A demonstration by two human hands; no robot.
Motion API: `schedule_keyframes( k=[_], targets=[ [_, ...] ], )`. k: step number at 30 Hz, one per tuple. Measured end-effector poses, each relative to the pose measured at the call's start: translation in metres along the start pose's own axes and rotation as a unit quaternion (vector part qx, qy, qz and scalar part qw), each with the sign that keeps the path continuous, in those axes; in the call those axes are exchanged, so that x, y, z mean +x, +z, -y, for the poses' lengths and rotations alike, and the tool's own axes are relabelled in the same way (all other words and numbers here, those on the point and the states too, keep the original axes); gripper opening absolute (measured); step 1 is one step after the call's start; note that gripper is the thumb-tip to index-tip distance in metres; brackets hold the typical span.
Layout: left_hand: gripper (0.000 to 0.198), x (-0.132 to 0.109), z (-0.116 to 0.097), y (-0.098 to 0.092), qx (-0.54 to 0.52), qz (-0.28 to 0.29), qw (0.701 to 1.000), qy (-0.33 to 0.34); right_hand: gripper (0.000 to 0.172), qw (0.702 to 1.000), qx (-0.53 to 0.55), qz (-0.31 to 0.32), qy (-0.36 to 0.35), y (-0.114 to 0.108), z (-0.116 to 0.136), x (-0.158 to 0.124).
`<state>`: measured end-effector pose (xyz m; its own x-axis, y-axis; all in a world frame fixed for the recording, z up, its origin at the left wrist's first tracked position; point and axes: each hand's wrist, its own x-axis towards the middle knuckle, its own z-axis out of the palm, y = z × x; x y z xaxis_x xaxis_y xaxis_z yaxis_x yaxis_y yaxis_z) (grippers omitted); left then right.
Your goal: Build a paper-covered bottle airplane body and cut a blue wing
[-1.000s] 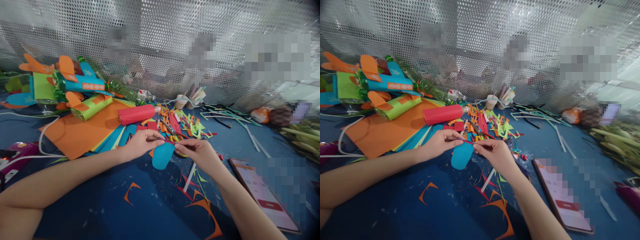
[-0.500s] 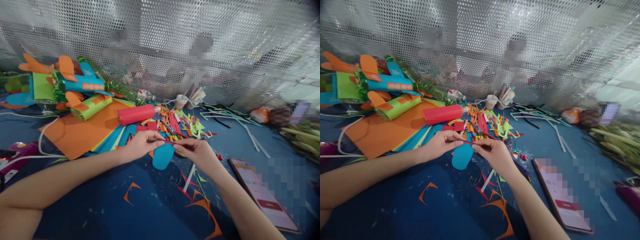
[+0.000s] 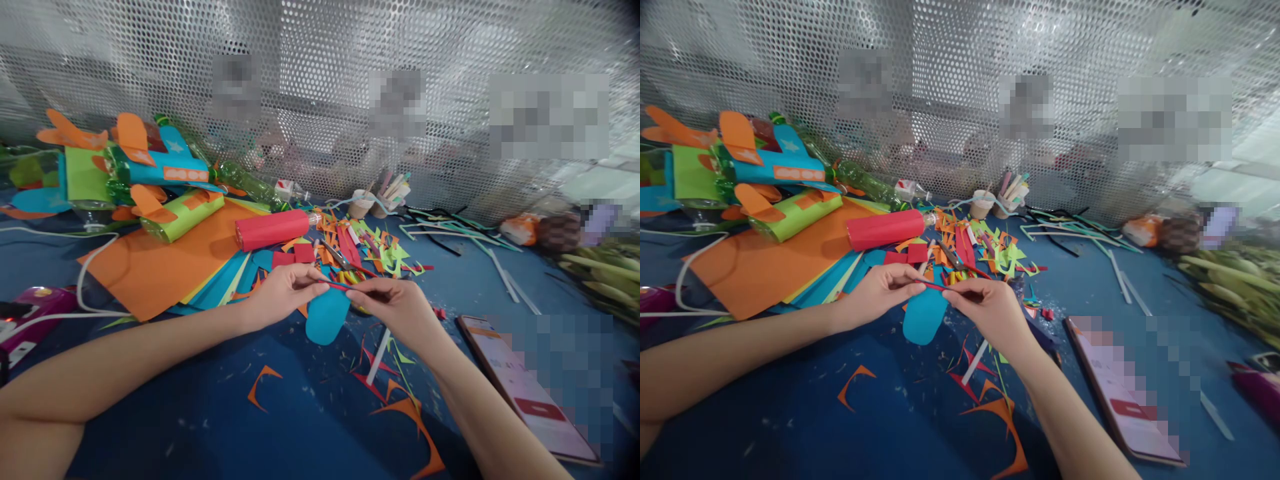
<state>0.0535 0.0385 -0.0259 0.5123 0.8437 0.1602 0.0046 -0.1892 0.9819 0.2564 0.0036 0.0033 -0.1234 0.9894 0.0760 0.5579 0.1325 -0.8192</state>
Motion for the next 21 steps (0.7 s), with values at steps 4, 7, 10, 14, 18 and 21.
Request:
schedule_keyframes(
  k=[4, 7, 10, 14, 18, 21],
  targets=[
    [0.017, 0.000, -0.001, 0.000, 0.011, 0.000, 1.000, -0.008, 0.020, 1.000, -0.012, -0.008, -0.002, 0.000, 0.001, -0.001],
    [0.018, 0.000, -0.002, 0.002, 0.004, -0.004, 1.000, -0.019, 0.020, 1.000, -0.011, -0.011, -0.007, -0.001, 0.001, -0.001],
    [0.019, -0.001, -0.003, 0.003, -0.016, 0.000, 1.000, -0.027, 0.019, 1.000, -0.005, -0.012, -0.010, -0.001, 0.001, -0.001],
    [0.019, -0.001, -0.004, 0.003, -0.021, -0.001, 1.000, -0.018, 0.023, 0.999, 0.037, 0.005, 0.008, -0.003, 0.002, 0.000],
    [0.018, 0.000, -0.004, 0.001, -0.019, -0.016, 1.000, -0.010, 0.027, 0.996, 0.081, 0.023, 0.024, -0.008, 0.006, 0.000],
    [0.018, 0.001, -0.005, 0.001, -0.012, -0.026, 1.000, -0.010, 0.028, 0.994, 0.097, 0.031, 0.035, -0.010, 0.007, 0.000]
  ],
)
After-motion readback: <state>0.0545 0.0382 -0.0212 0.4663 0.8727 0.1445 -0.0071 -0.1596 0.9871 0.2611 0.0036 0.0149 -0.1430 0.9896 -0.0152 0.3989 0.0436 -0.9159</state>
